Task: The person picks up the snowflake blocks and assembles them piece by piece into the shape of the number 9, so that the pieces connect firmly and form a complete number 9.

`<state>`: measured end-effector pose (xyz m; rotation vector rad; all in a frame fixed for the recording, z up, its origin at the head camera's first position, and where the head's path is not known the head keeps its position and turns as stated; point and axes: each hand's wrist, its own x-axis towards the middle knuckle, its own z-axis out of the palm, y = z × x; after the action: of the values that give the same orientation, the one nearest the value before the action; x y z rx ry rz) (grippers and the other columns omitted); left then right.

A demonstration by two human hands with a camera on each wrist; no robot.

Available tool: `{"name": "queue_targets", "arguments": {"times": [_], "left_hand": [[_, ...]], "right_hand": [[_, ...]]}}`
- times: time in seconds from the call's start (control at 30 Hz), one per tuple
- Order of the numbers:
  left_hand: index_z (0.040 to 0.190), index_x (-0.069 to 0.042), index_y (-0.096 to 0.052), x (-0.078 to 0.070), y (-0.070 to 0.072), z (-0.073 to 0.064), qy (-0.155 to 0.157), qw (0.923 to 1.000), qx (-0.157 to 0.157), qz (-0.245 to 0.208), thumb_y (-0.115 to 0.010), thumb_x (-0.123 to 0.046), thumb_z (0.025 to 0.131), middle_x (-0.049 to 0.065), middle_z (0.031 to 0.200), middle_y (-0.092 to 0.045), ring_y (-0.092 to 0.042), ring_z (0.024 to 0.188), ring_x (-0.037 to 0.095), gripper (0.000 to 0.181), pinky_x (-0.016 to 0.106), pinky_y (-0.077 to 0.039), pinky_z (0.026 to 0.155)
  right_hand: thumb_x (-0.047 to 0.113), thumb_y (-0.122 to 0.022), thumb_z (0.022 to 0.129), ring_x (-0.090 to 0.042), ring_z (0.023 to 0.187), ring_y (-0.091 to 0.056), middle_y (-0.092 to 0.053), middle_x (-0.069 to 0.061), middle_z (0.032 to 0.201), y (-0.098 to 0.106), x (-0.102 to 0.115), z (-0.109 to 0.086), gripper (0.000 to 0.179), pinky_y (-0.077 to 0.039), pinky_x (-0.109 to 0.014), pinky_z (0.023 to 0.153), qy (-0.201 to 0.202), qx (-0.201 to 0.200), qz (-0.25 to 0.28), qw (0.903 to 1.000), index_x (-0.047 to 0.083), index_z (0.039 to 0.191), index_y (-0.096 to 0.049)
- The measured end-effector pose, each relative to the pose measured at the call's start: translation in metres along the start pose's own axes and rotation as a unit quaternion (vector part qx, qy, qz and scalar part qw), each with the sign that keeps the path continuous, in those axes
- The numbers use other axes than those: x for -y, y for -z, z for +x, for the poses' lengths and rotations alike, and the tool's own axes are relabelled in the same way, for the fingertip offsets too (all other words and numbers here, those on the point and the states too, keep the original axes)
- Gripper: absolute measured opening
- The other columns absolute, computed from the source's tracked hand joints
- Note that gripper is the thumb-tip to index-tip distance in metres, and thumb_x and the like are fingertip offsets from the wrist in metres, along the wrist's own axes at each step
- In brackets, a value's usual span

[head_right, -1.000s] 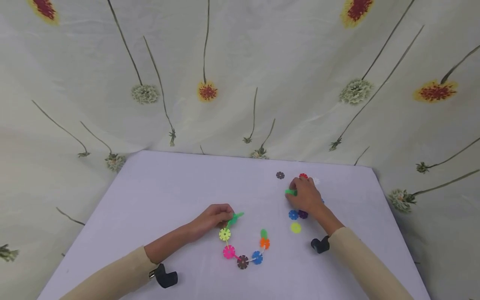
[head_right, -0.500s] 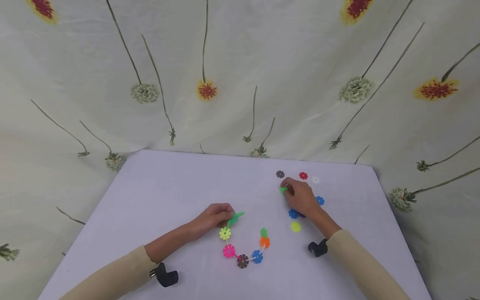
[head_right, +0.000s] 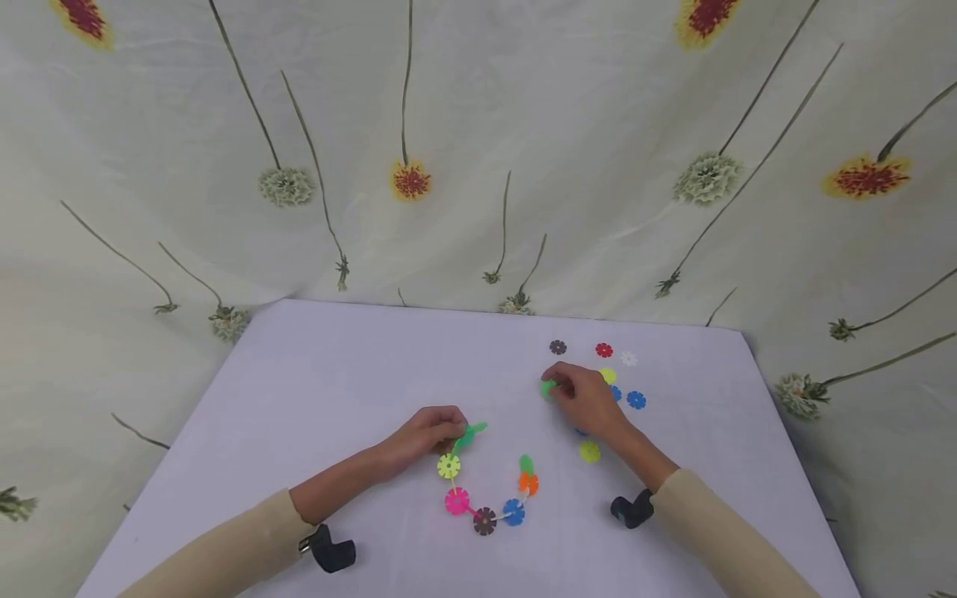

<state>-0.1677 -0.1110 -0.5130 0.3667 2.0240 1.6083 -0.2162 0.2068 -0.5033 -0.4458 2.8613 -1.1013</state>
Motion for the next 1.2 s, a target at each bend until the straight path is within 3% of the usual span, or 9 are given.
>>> {"name": "queue_targets", "arguments": {"times": [0.17, 0.3, 0.47, 0.8, 1.2], "left_hand": [[0.111, 0.005, -0.063, 0.001, 0.001, 0.000, 0.007, 1.0000, -0.003, 0.001, -0.054, -0.017, 0.109, -0.001, 0.082, -0.055, -0.053, 0.077, 0.013, 0.024, 0.021, -0.048, 0.070], [0.111, 0.005, -0.062, 0.001, 0.000, 0.000, 0.005, 1.0000, -0.003, 0.002, -0.053, -0.017, 0.109, -0.001, 0.082, -0.055, -0.053, 0.077, 0.013, 0.024, 0.022, -0.048, 0.070], [0.109, 0.005, -0.062, 0.000, 0.000, -0.001, 0.003, 1.0000, -0.004, -0.001, -0.053, -0.017, 0.109, 0.000, 0.084, -0.055, -0.053, 0.078, 0.013, 0.023, 0.022, -0.048, 0.070], [0.108, 0.006, -0.062, 0.002, -0.001, -0.001, 0.001, 1.0000, 0.000, 0.000, -0.053, -0.017, 0.109, -0.001, 0.083, -0.054, -0.052, 0.077, 0.012, 0.024, 0.021, -0.047, 0.070], [0.109, 0.007, -0.062, 0.002, 0.000, -0.002, -0.007, 0.9999, -0.002, 0.010, -0.053, -0.016, 0.109, -0.001, 0.081, -0.054, -0.052, 0.076, 0.012, 0.025, 0.022, -0.047, 0.070]], "right_hand": [[0.010, -0.076, 0.098, -0.016, 0.093, -0.068, -0.079, -0.004, 0.109, -0.005, 0.017, -0.005, 0.019, -0.056, -0.021, 0.081, 0.016, 0.014, 0.037, 0.9991, 0.013, 0.117, -0.076], [0.011, -0.077, 0.098, -0.013, 0.087, -0.064, -0.078, 0.000, 0.105, -0.010, 0.030, -0.010, 0.017, -0.055, -0.020, 0.077, 0.038, 0.033, 0.070, 0.9963, 0.013, 0.115, -0.076], [0.016, -0.076, 0.100, -0.014, 0.090, -0.069, -0.079, 0.001, 0.107, -0.016, 0.044, -0.015, 0.016, -0.058, -0.020, 0.080, 0.028, 0.067, 0.125, 0.9895, 0.014, 0.116, -0.077], [0.016, -0.071, 0.104, -0.041, 0.089, -0.069, -0.078, -0.017, 0.106, -0.026, 0.050, -0.015, 0.019, -0.060, -0.025, 0.075, 0.008, 0.131, 0.236, 0.9628, 0.006, 0.119, -0.074], [0.014, -0.069, 0.105, -0.040, 0.086, -0.068, -0.077, -0.023, 0.107, -0.034, 0.052, -0.014, 0.020, -0.060, -0.023, 0.076, 0.001, 0.135, 0.272, 0.9529, 0.002, 0.120, -0.072]]}}
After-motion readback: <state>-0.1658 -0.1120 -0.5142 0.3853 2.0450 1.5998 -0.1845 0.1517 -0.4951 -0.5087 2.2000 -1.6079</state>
